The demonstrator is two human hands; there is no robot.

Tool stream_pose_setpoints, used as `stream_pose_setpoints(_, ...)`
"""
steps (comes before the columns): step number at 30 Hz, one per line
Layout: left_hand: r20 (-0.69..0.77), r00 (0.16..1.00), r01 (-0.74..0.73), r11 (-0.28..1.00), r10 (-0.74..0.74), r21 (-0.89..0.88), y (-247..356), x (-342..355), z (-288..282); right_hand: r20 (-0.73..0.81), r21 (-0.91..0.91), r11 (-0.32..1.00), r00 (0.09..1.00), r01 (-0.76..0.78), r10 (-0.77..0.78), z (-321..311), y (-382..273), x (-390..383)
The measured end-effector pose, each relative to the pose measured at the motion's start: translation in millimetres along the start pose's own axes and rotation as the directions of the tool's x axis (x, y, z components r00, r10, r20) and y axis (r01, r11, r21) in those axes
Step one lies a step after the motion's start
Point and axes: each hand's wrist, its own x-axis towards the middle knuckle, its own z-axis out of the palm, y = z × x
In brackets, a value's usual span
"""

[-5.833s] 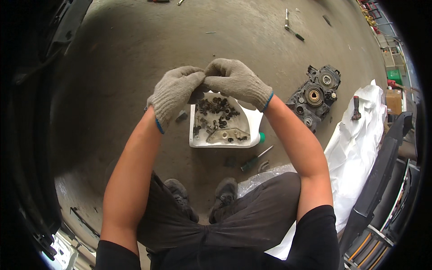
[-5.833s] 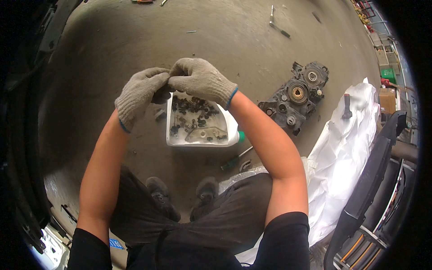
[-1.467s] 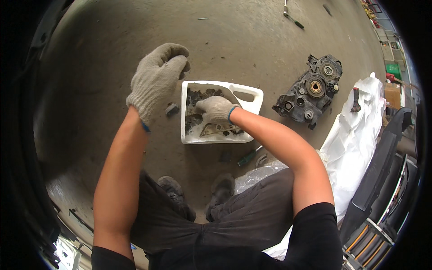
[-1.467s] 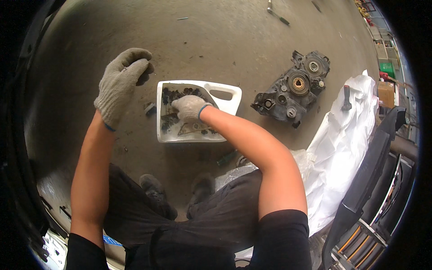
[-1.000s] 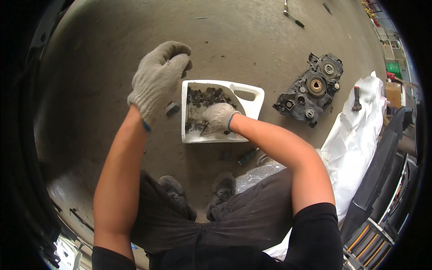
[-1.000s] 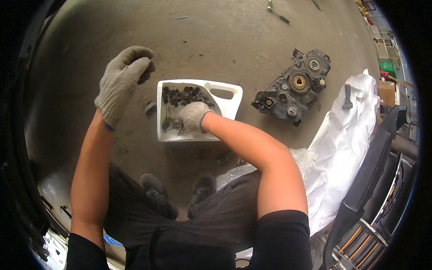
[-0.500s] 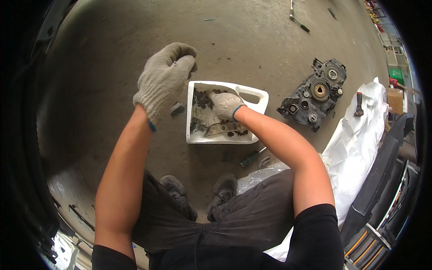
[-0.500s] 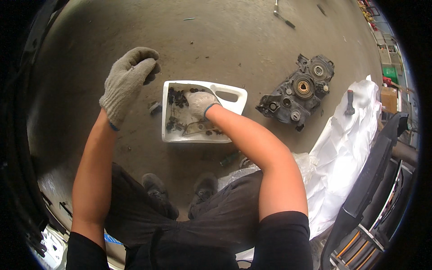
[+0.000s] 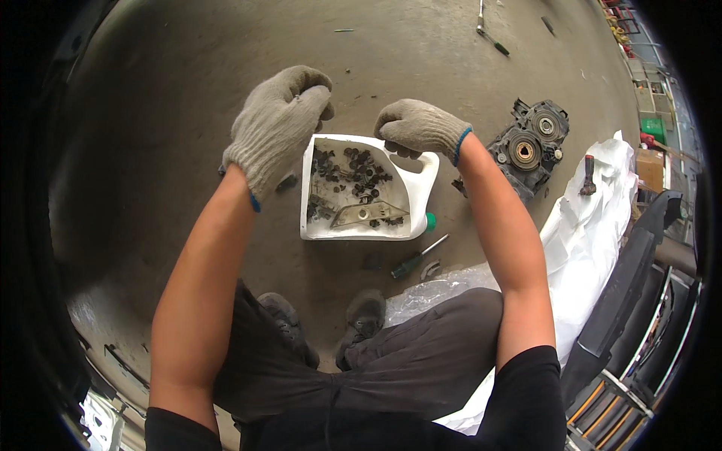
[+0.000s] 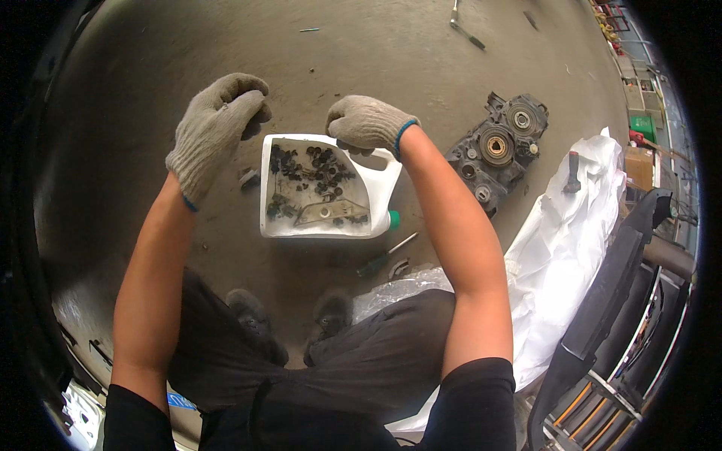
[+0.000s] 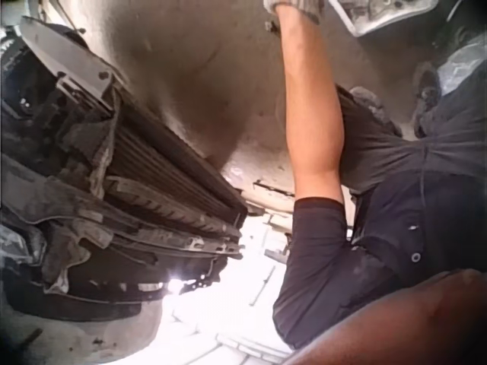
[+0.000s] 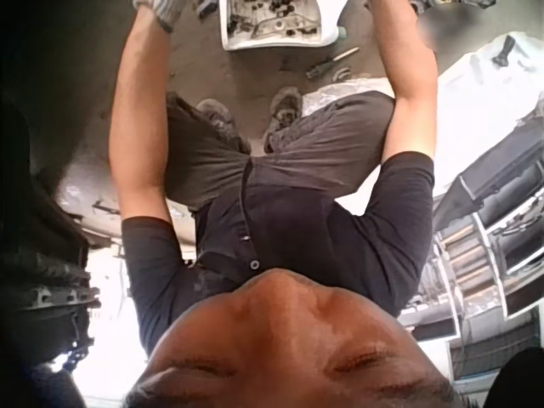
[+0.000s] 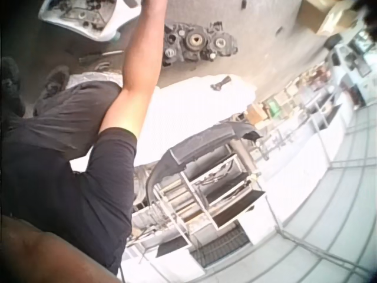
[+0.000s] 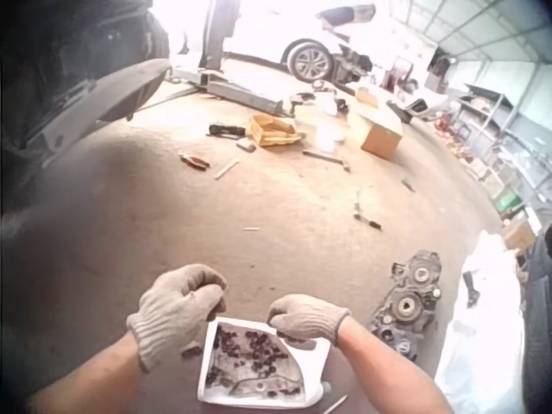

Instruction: The person works on the front of a car with the hood open, repeatedly handling the bumper area and fasteners. They remove a plastic cover, sort small parts from a container, and reattach components to the front bumper.

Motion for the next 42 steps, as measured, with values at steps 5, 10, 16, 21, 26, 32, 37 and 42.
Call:
stream_pose_setpoints(5, 0.003, 0.999, 0.036, 0.999, -0.036, -0.012, 13.3, -4.2, -1.4, 0.089, -0.017, 0.998, 0.994, -0.058, 0.059, 10.6, 15.2, 0.0)
stream_pose_setpoints(10, -0.112, 0.992, 0.035, 0.99, -0.05, -0.134, 17.0, -4.6, -1.7, 0.119, 0.029, 0.993, 0.987, -0.112, 0.108, 9.0, 22.0, -1.9)
stream_pose_setpoints(16, -0.111, 0.99, 0.055, 0.972, -0.082, -0.229, 18.6, -4.8, -4.2, 0.092, 0.078, 0.991, 0.991, -0.105, 0.097, 1.8, 27.7, -1.2)
stream_pose_setpoints(21, -0.091, 0.989, 0.085, 0.956, -0.114, -0.281, 18.9, -3.6, -3.6, 0.112, -0.14, 0.984, 0.986, -0.11, 0.127, 10.8, 20.9, 1.8)
stream_pose_setpoints(26, -0.072, 0.995, 0.045, 0.958, -0.068, -0.283, 13.1, 0.0, -3.1, 0.106, -0.454, 0.888, 0.985, -0.076, 0.138, 20.8, 7.3, -1.4)
stream_pose_setpoints(32, -0.075, 0.997, -0.013, 0.972, -0.004, -0.236, 6.9, 0.7, 0.0, -0.014, -0.63, 0.769, 0.989, 0.108, -0.15, 49.6, 22.9, 22.2)
stream_pose_setpoints(37, -0.047, 0.999, 0.009, 0.988, -0.016, -0.152, 5.3, 0.4, 3.2, 0.04, -0.581, 0.793, 0.98, 0.183, -0.197, 128.0, 23.0, 45.1)
stream_pose_setpoints(42, -0.029, 0.999, 0.024, 0.992, -0.028, -0.124, 5.2, -2.7, -0.8, 0.114, -0.648, 0.746, 0.988, 0.153, -0.103, 171.0, 18.6, 40.8)
